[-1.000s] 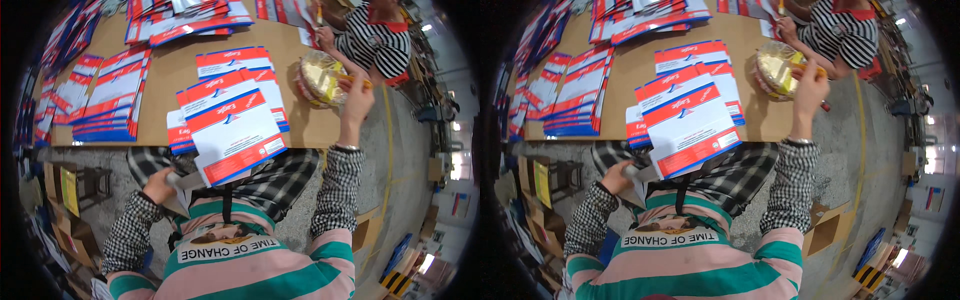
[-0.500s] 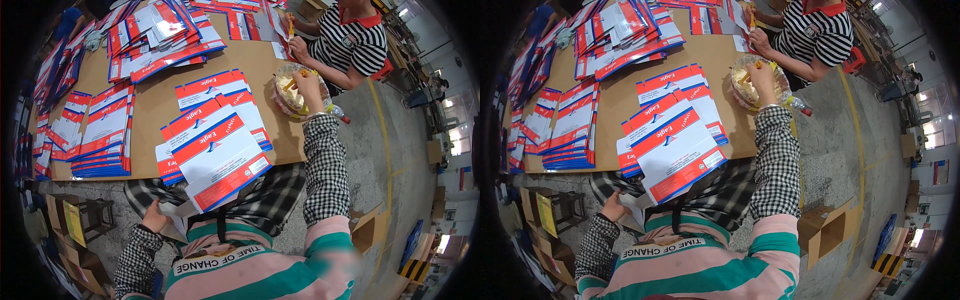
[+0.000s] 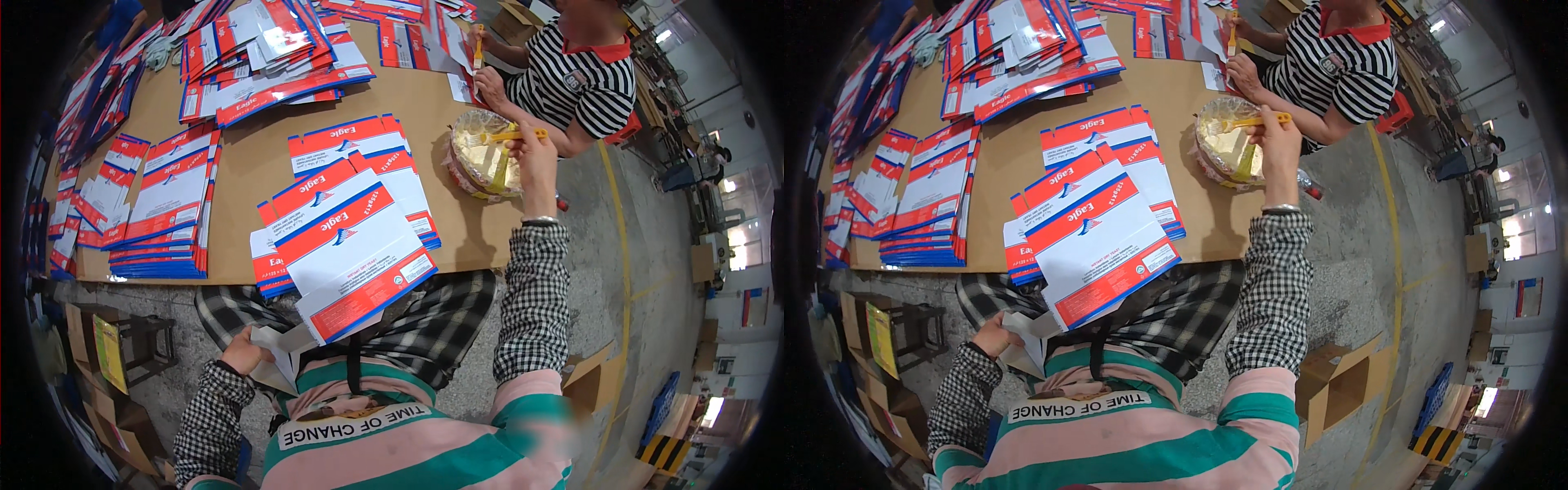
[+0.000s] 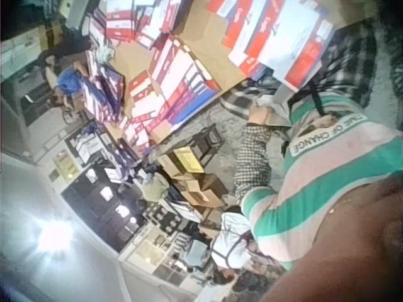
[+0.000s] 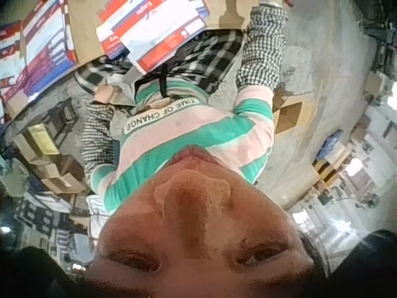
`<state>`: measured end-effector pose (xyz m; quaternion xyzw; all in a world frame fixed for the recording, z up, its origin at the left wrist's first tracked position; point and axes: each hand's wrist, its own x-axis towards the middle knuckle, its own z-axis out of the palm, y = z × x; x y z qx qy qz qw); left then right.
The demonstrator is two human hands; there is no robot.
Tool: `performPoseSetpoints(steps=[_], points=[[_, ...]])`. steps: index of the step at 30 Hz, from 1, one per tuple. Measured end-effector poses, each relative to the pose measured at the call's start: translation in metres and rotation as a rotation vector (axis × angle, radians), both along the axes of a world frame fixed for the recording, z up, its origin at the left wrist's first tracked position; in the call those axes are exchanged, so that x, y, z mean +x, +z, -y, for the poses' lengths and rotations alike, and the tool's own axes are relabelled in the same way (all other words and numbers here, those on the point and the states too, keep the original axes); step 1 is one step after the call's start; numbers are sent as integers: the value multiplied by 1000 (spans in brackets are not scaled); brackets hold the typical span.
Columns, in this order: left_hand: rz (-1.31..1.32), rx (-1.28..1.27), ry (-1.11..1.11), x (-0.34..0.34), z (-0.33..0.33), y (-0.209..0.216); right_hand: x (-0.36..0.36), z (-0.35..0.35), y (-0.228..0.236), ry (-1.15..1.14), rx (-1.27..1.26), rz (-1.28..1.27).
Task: The person sits on the floor and assembles flat-packed cardboard boxes. They fold the panels, apply glue to the flaps using a brush, and press the edges to seal them. The person handles multiple boxes one at a time, stacking the finished units on the table.
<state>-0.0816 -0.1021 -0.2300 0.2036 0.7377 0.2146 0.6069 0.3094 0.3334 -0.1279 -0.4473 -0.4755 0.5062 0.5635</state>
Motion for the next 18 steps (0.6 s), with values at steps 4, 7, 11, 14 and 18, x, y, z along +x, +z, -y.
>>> performPoseSetpoints(steps=[4,7,11,14,18], points=[[91,98,-50,-12,22,-10,-22,44,10,246,18,-251],[-113,114,-286,-20,16,-15,-50,89,4,454,-145,-341],[-36,-63,-89,8,-45,40,-104,164,-19,820,-292,-351],[-24,-69,-63,19,-71,60,-133,195,-19,1032,-313,-229],[-73,20,-70,19,-78,62,-160,215,-8,1189,-290,-32]])
